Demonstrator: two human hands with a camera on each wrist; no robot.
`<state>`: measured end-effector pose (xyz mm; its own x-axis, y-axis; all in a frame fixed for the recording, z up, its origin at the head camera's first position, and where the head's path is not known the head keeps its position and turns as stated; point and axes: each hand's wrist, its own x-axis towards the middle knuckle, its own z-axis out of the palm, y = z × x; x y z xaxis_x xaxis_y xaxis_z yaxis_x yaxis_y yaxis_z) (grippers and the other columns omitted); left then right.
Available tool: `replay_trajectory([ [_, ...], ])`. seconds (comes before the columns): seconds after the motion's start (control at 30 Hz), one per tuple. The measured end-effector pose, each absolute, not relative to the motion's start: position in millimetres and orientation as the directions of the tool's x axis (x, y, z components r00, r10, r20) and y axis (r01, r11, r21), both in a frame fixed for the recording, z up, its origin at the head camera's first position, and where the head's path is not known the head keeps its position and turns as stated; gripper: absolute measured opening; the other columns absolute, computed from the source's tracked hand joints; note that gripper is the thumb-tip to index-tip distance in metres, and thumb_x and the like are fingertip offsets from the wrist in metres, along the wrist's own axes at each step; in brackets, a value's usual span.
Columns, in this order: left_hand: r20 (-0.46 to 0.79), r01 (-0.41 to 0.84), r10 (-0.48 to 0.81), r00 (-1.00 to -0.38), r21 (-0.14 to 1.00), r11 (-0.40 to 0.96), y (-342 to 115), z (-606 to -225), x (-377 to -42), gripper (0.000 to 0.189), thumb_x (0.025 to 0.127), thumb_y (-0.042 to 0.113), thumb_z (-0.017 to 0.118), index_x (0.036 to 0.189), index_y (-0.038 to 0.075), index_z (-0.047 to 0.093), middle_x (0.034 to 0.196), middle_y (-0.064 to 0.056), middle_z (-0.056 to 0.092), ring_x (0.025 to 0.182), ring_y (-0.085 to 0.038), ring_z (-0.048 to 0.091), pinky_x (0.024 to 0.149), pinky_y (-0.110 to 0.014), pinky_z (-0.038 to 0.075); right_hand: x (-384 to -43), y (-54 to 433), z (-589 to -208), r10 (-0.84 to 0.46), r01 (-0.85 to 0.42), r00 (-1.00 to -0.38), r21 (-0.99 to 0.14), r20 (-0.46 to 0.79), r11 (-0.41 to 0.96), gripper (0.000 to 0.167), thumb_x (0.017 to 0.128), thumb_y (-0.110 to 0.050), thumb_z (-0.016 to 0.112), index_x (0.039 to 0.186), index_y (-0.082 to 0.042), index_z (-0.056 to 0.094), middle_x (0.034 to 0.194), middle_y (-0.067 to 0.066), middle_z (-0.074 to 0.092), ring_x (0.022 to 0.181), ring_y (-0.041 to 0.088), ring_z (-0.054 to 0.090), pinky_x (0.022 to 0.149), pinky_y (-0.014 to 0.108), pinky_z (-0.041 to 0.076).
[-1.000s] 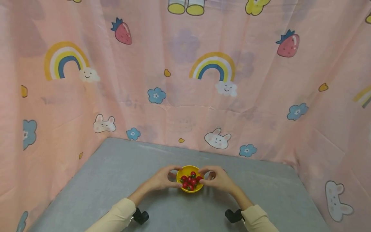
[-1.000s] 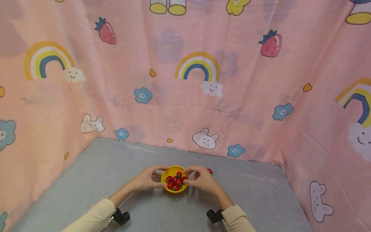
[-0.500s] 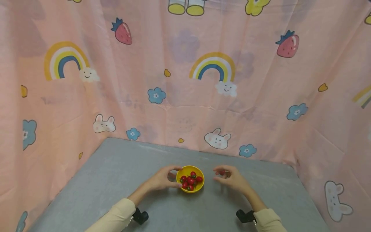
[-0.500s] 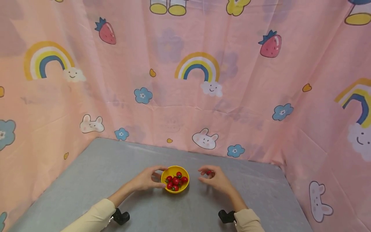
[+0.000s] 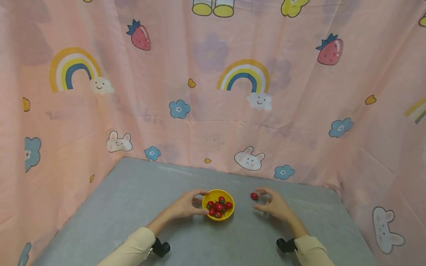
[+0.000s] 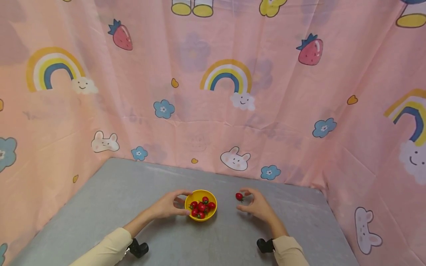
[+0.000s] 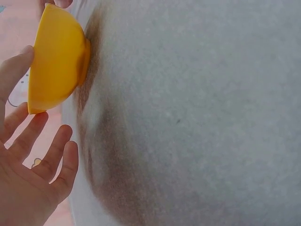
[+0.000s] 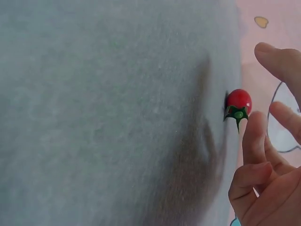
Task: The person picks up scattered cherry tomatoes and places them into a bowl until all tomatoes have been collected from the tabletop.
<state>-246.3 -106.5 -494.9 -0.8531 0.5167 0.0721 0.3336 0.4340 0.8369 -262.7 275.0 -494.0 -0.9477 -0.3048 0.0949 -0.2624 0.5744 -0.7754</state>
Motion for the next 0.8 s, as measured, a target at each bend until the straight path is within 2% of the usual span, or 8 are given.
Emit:
replay_trajectory([
  [0.13,0.07,0.334,0.516,-0.854,0.834,0.439,-107,-494,-246,0.063,0.087,0.029,0.084,0.141,0.01,0.057,0.142,-0.008,0.055,0.116,-0.031,0.061,0.09,-0.043,0.056,-270,271,-496,-0.26,-0.243,-0.962,-0.716,0.089,0.654,0.069,0.078,-0.024,0.09,0.135,-0.002,0.059,0.122,0.021,0.062,0.084,0.03,0.061,0.068,0.04,0.055],
  [0.23,0.069,0.336,0.516,-0.854,0.831,0.444,-107,-493,-246,0.063,0.087,0.028,0.084,0.14,0.01,0.058,0.142,-0.008,0.056,0.116,-0.031,0.062,0.09,-0.043,0.056,-274,268,-499,-0.24,-0.223,-0.968,-0.695,0.074,0.683,0.069,0.078,-0.027,0.091,0.134,-0.002,0.06,0.12,0.017,0.064,0.11,0.036,0.057,0.086,0.052,0.052],
  [0.27,0.07,0.337,0.516,-0.854,0.83,0.444,-107,-493,-246,0.062,0.087,0.028,0.084,0.14,0.01,0.058,0.141,-0.008,0.056,0.116,-0.03,0.062,0.09,-0.043,0.056,-276,267,-500,-0.232,-0.214,-0.97,-0.696,0.069,0.686,0.068,0.078,-0.028,0.091,0.133,-0.002,0.061,0.119,0.016,0.065,0.112,0.036,0.057,0.089,0.055,0.051],
  [0.43,0.077,0.345,0.518,-0.852,0.827,0.445,-106,-493,-246,0.063,0.087,0.028,0.084,0.14,0.01,0.058,0.141,-0.008,0.056,0.115,-0.03,0.062,0.089,-0.041,0.056,-281,265,-504,-0.214,-0.202,-0.974,-0.71,0.074,0.675,0.055,0.08,-0.025,0.089,0.125,-0.003,0.066,0.112,0.011,0.068,0.108,0.035,0.059,0.089,0.055,0.05],
  [0.63,0.073,0.343,0.519,-0.852,0.826,0.447,-106,-493,-246,0.063,0.087,0.03,0.084,0.141,0.01,0.057,0.141,-0.007,0.056,0.115,-0.029,0.062,0.09,-0.04,0.056,-285,262,-507,-0.2,-0.192,-0.977,-0.721,0.076,0.666,0.03,0.083,-0.008,0.084,0.11,-0.005,0.072,0.101,0.006,0.069,0.098,0.029,0.061,0.082,0.048,0.051],
  [0.8,0.068,0.338,0.52,-0.851,0.829,0.445,-107,-493,-245,0.063,0.087,0.03,0.084,0.141,0.011,0.057,0.142,-0.007,0.056,0.116,-0.029,0.061,0.091,-0.041,0.055,-287,263,-509,-0.203,-0.202,-0.975,-0.737,0.09,0.645,0.022,0.083,0.001,0.079,0.104,-0.004,0.073,0.097,0.007,0.068,0.093,0.028,0.061,0.072,0.04,0.052],
])
